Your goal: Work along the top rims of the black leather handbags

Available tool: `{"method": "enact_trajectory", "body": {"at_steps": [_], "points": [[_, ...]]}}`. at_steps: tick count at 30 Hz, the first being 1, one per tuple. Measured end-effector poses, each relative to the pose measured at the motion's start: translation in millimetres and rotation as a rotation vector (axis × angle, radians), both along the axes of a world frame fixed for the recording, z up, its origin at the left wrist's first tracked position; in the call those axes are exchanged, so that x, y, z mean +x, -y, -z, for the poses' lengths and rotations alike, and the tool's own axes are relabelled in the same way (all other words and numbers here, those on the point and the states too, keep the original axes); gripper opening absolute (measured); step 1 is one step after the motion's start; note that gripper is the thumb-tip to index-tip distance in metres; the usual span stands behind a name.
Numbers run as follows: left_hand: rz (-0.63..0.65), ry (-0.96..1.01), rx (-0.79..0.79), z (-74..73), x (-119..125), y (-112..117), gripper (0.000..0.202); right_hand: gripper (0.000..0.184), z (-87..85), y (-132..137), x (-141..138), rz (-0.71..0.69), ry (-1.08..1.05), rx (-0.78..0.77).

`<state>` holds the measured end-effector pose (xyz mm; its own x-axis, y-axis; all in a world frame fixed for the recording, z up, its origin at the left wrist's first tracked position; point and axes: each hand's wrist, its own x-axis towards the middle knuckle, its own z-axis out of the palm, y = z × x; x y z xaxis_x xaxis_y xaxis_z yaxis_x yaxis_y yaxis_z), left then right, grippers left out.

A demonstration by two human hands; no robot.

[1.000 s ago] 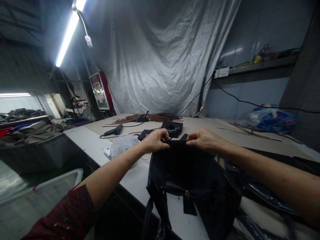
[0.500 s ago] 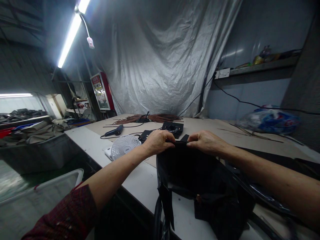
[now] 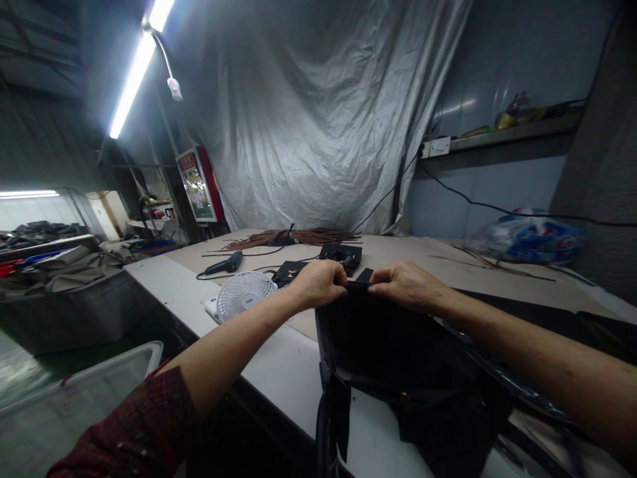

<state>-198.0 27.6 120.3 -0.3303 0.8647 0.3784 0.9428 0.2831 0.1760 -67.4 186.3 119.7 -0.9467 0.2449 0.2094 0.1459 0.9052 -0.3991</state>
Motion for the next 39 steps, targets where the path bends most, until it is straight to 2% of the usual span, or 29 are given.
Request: {"method": "enact_trajectory", "body": {"at_steps": [9, 19, 22, 25, 28, 32, 35, 39], "points": [[0.038, 0.022, 0.055, 2.2, 1, 1, 0.012, 0.019, -0.1, 2, 4, 0.000, -0.003, -0.008], [-0.016, -0.023, 0.036, 4.1, 0, -1, 0.010, 0.017, 0.1, 2, 3, 0.011, 0.001, 0.033], [-0.012, -0.022, 0.040, 4.5, 1, -2, 0.010, 0.013, -0.5, 2, -1, 0.021, 0.017, -0.024], [0.006, -0.015, 0.048, 3.9, 2, -4, 0.009, 0.020, -2.6, 4, -8, -0.042, 0.011, -0.125], [0.023, -0.009, 0.052, 3.7, 2, -5, 0.008, 0.021, -5.3, 11, -15, -0.094, 0.013, -0.098], [0.039, 0.130, 0.088, 6.8, -8, -1, 0.016, 0.018, -7.2, 17, -21, -0.046, 0.018, 0.014], [0.050, 0.319, 0.106, 11.1, -19, 4, 0.030, 0.019, -6.5, 18, -23, -0.043, 0.014, 0.020], [0.050, 0.580, 0.074, 13.9, -26, 9, 0.029, 0.020, -6.0, 17, -23, -0.070, 0.020, 0.004]]}}
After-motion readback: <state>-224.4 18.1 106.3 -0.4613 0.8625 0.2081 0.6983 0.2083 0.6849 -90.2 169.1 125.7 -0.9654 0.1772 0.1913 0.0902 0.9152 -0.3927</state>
